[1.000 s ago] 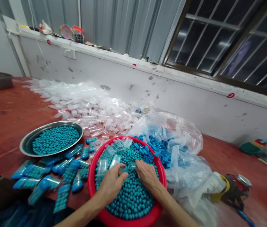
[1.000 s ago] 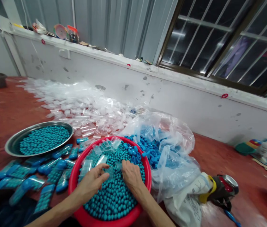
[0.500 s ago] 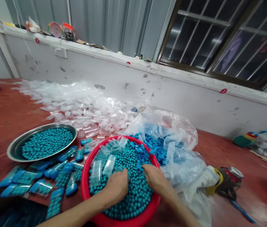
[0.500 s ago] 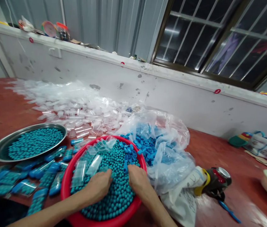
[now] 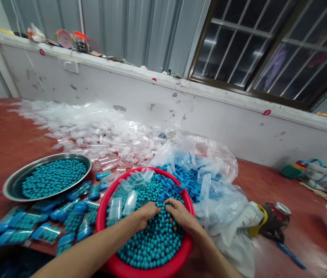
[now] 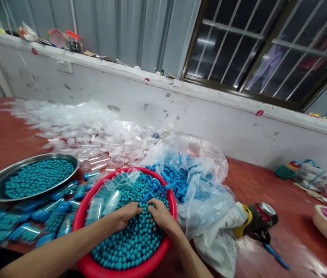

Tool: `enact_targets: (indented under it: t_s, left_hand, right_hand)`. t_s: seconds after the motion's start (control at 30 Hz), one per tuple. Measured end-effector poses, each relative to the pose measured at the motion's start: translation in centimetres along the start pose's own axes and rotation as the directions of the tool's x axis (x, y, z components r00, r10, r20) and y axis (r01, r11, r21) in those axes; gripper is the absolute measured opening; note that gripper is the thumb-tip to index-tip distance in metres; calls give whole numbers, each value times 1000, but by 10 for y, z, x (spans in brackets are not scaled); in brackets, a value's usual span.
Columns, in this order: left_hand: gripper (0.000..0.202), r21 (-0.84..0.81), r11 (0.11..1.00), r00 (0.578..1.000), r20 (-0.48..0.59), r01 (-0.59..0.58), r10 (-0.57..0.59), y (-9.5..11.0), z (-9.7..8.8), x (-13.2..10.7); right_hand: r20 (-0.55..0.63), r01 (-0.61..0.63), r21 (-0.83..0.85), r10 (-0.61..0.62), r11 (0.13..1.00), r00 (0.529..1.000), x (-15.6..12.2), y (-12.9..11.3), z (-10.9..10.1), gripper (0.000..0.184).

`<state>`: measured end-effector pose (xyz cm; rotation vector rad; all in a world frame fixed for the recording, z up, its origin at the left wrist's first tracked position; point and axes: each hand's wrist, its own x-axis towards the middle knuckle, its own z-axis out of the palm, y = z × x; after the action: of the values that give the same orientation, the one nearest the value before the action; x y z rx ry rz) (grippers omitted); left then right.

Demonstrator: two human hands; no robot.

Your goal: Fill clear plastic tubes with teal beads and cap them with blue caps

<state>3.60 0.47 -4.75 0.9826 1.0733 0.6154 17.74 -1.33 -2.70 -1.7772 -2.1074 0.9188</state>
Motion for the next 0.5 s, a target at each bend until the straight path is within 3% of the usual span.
enact_targets:
  t_s: [0.07, 0.13, 0.2, 0.27, 0.37, 0.5]
  left_hand:
    - [21, -86, 996, 995, 91, 36, -28, -1, -6, -5]
    - [20, -157, 987, 990, 140, 42, -19, 1, -11, -10]
    - [20, -208, 977, 985, 170, 41, -6, 3, -13, -13]
    - [21, -233, 972, 983, 185, 37, 7, 6, -14, -15]
    - [26, -242, 970, 980, 193, 8, 40, 12, -16, -20]
    - [31, -203, 979, 983, 167, -37, 71, 18, -21, -29]
  right_hand:
    - [13, -15, 71, 14, 997, 1000, -6, 1, -5, 30]
    - [-73, 42, 27, -40, 999, 997, -12, 1, -10, 29]
    - [-205, 99, -189, -138, 977, 969, -14, -2, -15, 30]
    - [-259, 94, -433, -224, 896, 940, -9, -7, -18, 36]
    - [-167, 116, -628, -279, 769, 946, 11, -15, -17, 38]
    - [-84, 155, -688, -290, 709, 953, 36, -21, -10, 29]
